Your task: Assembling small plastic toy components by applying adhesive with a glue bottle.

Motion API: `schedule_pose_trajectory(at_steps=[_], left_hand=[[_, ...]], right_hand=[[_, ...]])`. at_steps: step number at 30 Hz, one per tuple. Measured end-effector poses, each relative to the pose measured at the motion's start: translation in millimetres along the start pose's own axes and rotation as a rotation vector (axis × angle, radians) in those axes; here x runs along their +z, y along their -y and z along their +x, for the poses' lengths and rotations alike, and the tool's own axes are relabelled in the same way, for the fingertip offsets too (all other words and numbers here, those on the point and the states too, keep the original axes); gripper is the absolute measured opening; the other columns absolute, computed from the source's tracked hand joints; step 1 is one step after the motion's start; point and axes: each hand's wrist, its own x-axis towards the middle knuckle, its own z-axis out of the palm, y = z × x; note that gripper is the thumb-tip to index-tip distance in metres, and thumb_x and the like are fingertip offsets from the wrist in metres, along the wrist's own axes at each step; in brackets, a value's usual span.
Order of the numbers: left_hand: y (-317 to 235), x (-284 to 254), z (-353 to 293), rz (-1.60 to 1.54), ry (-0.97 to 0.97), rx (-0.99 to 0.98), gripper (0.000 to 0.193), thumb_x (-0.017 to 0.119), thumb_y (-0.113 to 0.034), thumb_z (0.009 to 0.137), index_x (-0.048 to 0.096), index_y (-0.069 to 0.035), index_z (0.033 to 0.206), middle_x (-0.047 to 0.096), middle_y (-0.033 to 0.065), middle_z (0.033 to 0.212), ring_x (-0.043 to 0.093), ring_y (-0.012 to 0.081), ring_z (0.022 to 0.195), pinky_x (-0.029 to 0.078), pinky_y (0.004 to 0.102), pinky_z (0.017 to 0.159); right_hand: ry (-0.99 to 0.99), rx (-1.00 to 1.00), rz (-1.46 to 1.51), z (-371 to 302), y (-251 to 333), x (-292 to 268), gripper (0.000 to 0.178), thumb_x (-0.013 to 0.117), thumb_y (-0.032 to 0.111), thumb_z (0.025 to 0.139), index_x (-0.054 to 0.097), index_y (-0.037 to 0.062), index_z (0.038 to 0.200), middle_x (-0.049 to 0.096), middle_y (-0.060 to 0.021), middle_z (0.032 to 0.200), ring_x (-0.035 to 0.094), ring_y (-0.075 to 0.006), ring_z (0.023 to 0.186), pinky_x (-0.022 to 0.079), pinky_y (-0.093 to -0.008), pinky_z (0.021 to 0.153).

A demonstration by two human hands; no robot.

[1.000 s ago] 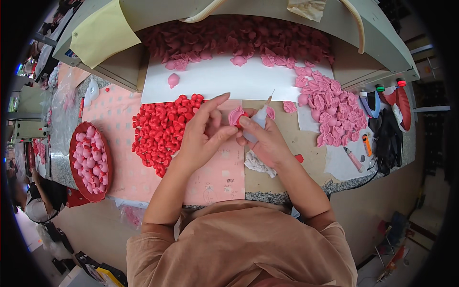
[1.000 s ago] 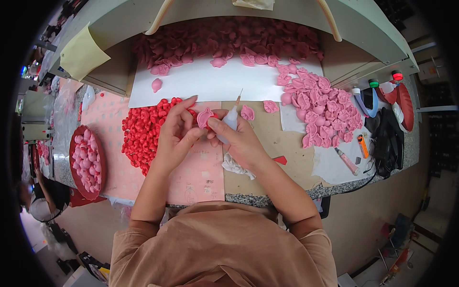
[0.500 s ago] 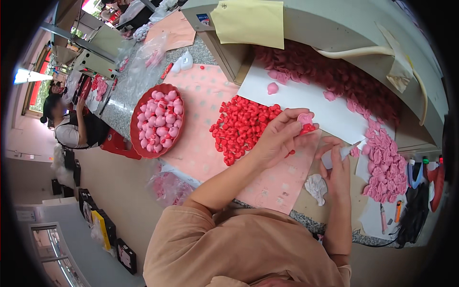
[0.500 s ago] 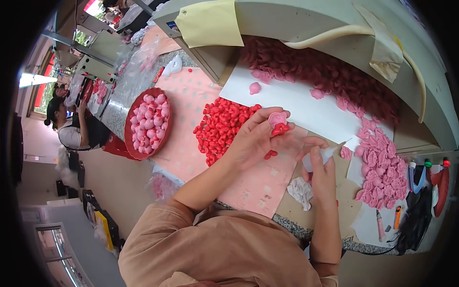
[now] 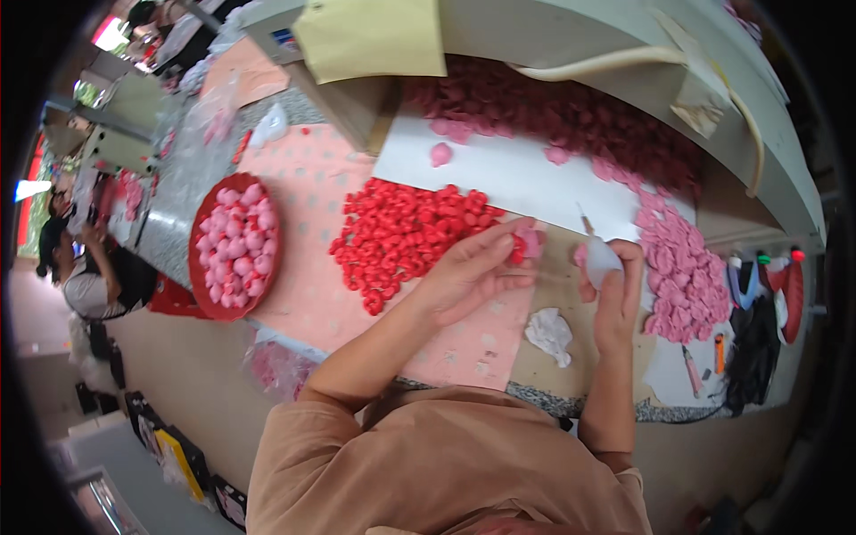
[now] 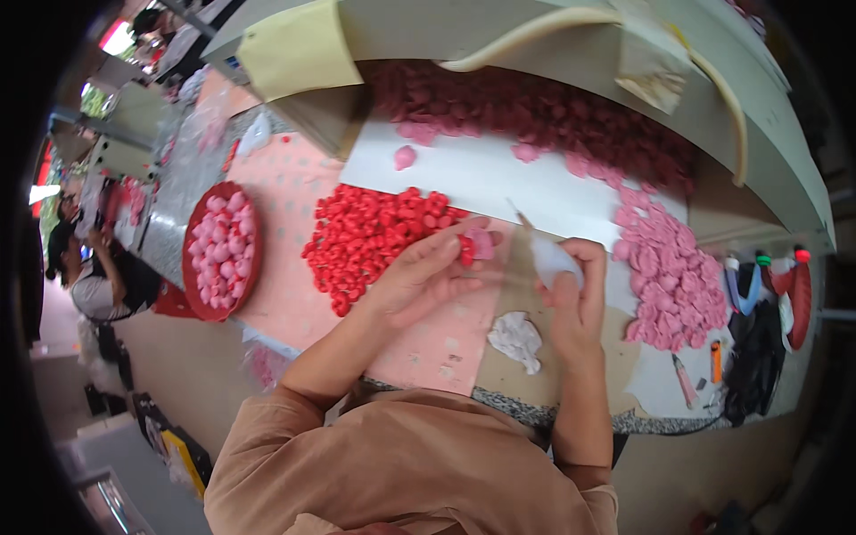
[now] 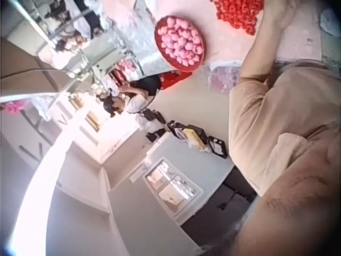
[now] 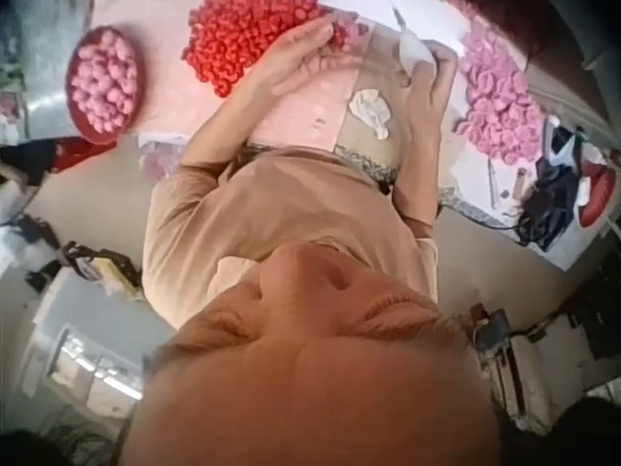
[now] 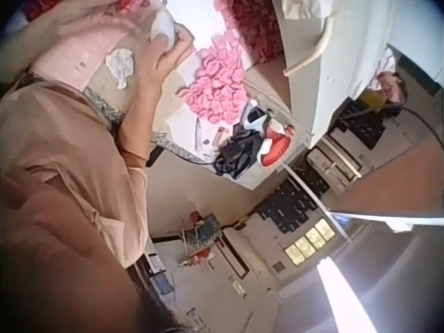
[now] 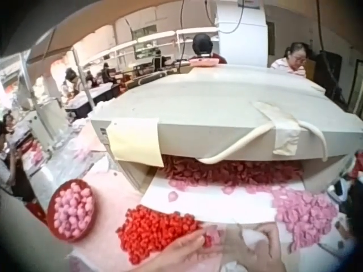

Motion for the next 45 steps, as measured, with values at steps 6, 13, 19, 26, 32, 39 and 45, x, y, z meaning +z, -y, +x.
schedule_pose_trajectory(at_steps=[6, 13, 19, 26, 32, 39, 45], left_hand=[[12, -4, 2, -0.049, 0.019, -0.036, 0.032, 0.044, -0.024, 0.096, 0.047, -0.006, 0.121, 0.055, 0.0125, 0.118, 0.06, 0.022, 0.099, 0.049, 0.0381, 0.087], [16, -3, 5, -0.107, 0.009, -0.086, 0.034, 0.043, -0.023, 0.096, 0.045, -0.004, 0.124, 0.055, 0.0158, 0.118, 0.057, 0.0226, 0.104, 0.047, 0.0395, 0.09], [18, -1, 6, -0.056, -0.071, -0.097, 0.034, 0.044, -0.023, 0.096, 0.046, -0.003, 0.123, 0.055, 0.0152, 0.117, 0.058, 0.0206, 0.101, 0.048, 0.039, 0.09], [19, -1, 5, -0.07, -0.029, -0.089, 0.034, 0.043, -0.023, 0.096, 0.046, -0.002, 0.122, 0.056, 0.0146, 0.115, 0.058, 0.02, 0.1, 0.047, 0.0395, 0.092], [18, 0, 6, -0.063, -0.044, -0.095, 0.034, 0.041, -0.024, 0.097, 0.046, -0.002, 0.122, 0.056, 0.0149, 0.114, 0.059, 0.02, 0.099, 0.046, 0.0411, 0.094], [19, -3, 5, -0.084, -0.041, -0.114, 0.035, 0.041, -0.025, 0.097, 0.046, -0.001, 0.122, 0.056, 0.0153, 0.114, 0.059, 0.0201, 0.098, 0.045, 0.0421, 0.095], [19, -1, 6, -0.088, -0.032, -0.116, 0.036, 0.041, -0.026, 0.097, 0.047, -0.001, 0.122, 0.057, 0.0151, 0.113, 0.058, 0.0196, 0.098, 0.045, 0.042, 0.095]], right_hand=[[-0.106, -0.304, -0.158, 2, 5, -3, 0.042, 0.062, 0.041, 0.084, 0.045, 0.0038, 0.092, 0.05, -0.0039, 0.081, 0.045, -0.0092, 0.065, 0.037, -0.0214, 0.056], [-0.096, -0.4, -0.345, 1, 0, -15, 0.034, 0.062, 0.032, 0.084, 0.047, 0.0015, 0.091, 0.055, -0.0073, 0.081, 0.044, -0.0126, 0.069, 0.038, -0.0251, 0.062], [-0.041, -0.423, -0.417, 0, 4, -11, 0.03, 0.065, 0.024, 0.082, 0.049, 0.0005, 0.09, 0.058, -0.0085, 0.079, 0.046, -0.0129, 0.067, 0.039, -0.0251, 0.059], [-0.028, -0.469, -0.466, 0, 3, -8, 0.028, 0.067, 0.021, 0.081, 0.05, 0.0008, 0.09, 0.06, -0.0089, 0.079, 0.048, -0.0138, 0.067, 0.04, -0.0257, 0.059], [-0.079, -0.464, -0.445, 1, 4, -5, 0.026, 0.072, 0.02, 0.074, 0.056, 0.0024, 0.084, 0.058, -0.0103, 0.073, 0.055, -0.0207, 0.063, 0.044, -0.0293, 0.055], [-0.08, -0.448, -0.443, 0, 4, -5, 0.025, 0.072, 0.019, 0.073, 0.056, 0.0027, 0.084, 0.058, -0.0098, 0.072, 0.055, -0.0205, 0.061, 0.044, -0.0296, 0.054], [-0.016, -0.473, -0.457, 0, 4, -6, 0.028, 0.067, 0.023, 0.08, 0.053, 0.0001, 0.089, 0.057, -0.009, 0.076, 0.049, -0.0148, 0.064, 0.04, -0.0253, 0.057]])
